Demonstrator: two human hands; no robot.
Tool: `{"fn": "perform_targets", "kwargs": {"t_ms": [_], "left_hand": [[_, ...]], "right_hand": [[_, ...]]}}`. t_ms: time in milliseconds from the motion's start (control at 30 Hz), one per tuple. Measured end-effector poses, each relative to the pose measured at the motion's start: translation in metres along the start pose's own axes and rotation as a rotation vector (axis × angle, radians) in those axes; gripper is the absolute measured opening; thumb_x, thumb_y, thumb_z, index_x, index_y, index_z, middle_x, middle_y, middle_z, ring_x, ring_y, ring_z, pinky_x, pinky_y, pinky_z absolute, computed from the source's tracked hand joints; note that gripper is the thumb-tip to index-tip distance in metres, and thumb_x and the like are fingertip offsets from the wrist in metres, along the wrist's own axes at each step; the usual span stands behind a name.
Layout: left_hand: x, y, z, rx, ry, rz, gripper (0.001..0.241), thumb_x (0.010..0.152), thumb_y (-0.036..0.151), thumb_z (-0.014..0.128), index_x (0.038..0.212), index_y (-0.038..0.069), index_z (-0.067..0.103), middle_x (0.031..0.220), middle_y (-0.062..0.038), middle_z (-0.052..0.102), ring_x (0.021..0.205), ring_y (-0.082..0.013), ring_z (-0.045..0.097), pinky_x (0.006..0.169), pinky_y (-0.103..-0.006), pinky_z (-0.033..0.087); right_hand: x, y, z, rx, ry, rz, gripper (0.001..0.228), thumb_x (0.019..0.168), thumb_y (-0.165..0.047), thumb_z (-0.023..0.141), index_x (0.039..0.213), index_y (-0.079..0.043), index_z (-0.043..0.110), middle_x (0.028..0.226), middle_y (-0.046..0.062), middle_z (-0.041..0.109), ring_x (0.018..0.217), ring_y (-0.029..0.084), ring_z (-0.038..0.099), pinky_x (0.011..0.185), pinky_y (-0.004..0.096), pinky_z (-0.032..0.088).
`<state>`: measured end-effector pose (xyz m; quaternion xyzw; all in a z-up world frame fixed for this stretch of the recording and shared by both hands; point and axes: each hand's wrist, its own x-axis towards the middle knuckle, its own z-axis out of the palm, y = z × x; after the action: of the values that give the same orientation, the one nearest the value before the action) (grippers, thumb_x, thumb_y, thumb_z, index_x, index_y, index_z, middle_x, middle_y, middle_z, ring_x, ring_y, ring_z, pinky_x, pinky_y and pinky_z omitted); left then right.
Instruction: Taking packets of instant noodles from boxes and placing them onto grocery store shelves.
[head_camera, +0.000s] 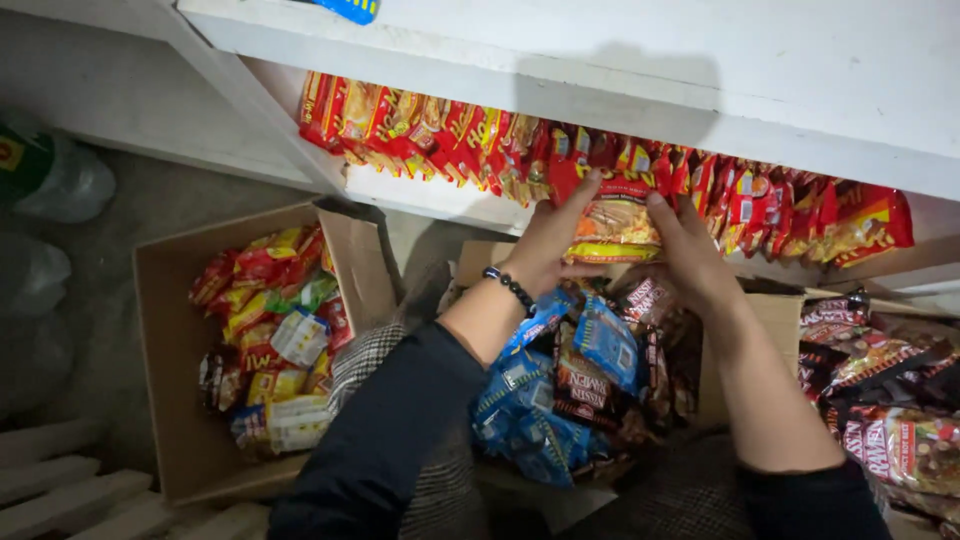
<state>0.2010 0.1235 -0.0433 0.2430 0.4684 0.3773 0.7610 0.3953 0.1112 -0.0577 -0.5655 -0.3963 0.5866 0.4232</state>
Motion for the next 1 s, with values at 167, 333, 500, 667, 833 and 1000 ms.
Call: {"fn": "perform_targets", "kwargs": {"t_ms": [167, 333, 500, 667, 833, 1000], "left_hand": [[0.004, -0.006, 0.007, -0.006, -0.039, 0.004, 0.08, 0.076, 0.067, 0.068, 0.138, 0.02, 0.051, 0.124, -0.006, 0.069, 0.106, -0.0251, 0.072, 0.078, -0.0509, 0.065], [0.003, -0.02, 0.008, -0.02, -0.068, -0.008, 0.076, 0.079, 0.066, 0.067, 0.138, 0.021, 0.052, 0.122, -0.005, 0.07, 0.104, -0.0233, 0.072, 0.078, -0.0472, 0.065], [0.002, -0.035, 0.008, -0.054, -0.026, 0.03, 0.068, 0.082, 0.061, 0.067, 0.134, 0.019, 0.056, 0.118, -0.005, 0.07, 0.095, -0.023, 0.074, 0.071, -0.0458, 0.065], [0.004, -0.042, 0.007, -0.083, 0.006, 0.044, 0.066, 0.084, 0.057, 0.069, 0.135, 0.017, 0.054, 0.118, -0.007, 0.07, 0.094, -0.0242, 0.074, 0.068, -0.0469, 0.066], [0.004, -0.043, 0.008, -0.091, 0.04, 0.033, 0.063, 0.086, 0.054, 0.069, 0.134, 0.015, 0.052, 0.116, -0.009, 0.069, 0.094, -0.0259, 0.074, 0.068, -0.0484, 0.066], [0.005, -0.045, 0.007, -0.094, 0.039, 0.07, 0.058, 0.088, 0.051, 0.068, 0.129, 0.012, 0.053, 0.113, -0.011, 0.07, 0.09, -0.0252, 0.074, 0.065, -0.0463, 0.066]], "right_hand": [[-0.007, -0.016, -0.012, -0.131, 0.056, -0.012, 0.068, 0.1, -0.043, 0.058, 0.152, -0.005, 0.038, 0.134, 0.014, 0.061, 0.111, 0.022, 0.066, 0.085, 0.038, 0.058], [-0.011, -0.005, -0.023, -0.236, 0.029, -0.117, 0.062, 0.105, -0.041, 0.057, 0.149, 0.002, 0.046, 0.134, 0.015, 0.063, 0.116, 0.019, 0.061, 0.098, 0.034, 0.05], [-0.012, 0.006, -0.027, -0.238, -0.01, -0.165, 0.056, 0.107, -0.036, 0.056, 0.147, 0.003, 0.047, 0.133, 0.013, 0.064, 0.118, 0.019, 0.06, 0.1, 0.033, 0.049], [-0.013, 0.008, -0.022, -0.166, -0.021, -0.117, 0.055, 0.105, -0.034, 0.057, 0.147, 0.0, 0.046, 0.132, 0.01, 0.063, 0.116, 0.018, 0.061, 0.096, 0.033, 0.052], [-0.017, 0.001, -0.016, -0.166, 0.018, -0.019, 0.053, 0.104, -0.036, 0.056, 0.146, -0.004, 0.048, 0.127, 0.01, 0.065, 0.109, 0.018, 0.064, 0.087, 0.035, 0.055], [-0.025, -0.012, -0.005, -0.156, 0.06, 0.02, 0.052, 0.103, -0.035, 0.056, 0.145, -0.005, 0.049, 0.125, 0.009, 0.064, 0.106, 0.018, 0.064, 0.081, 0.037, 0.055]]}}
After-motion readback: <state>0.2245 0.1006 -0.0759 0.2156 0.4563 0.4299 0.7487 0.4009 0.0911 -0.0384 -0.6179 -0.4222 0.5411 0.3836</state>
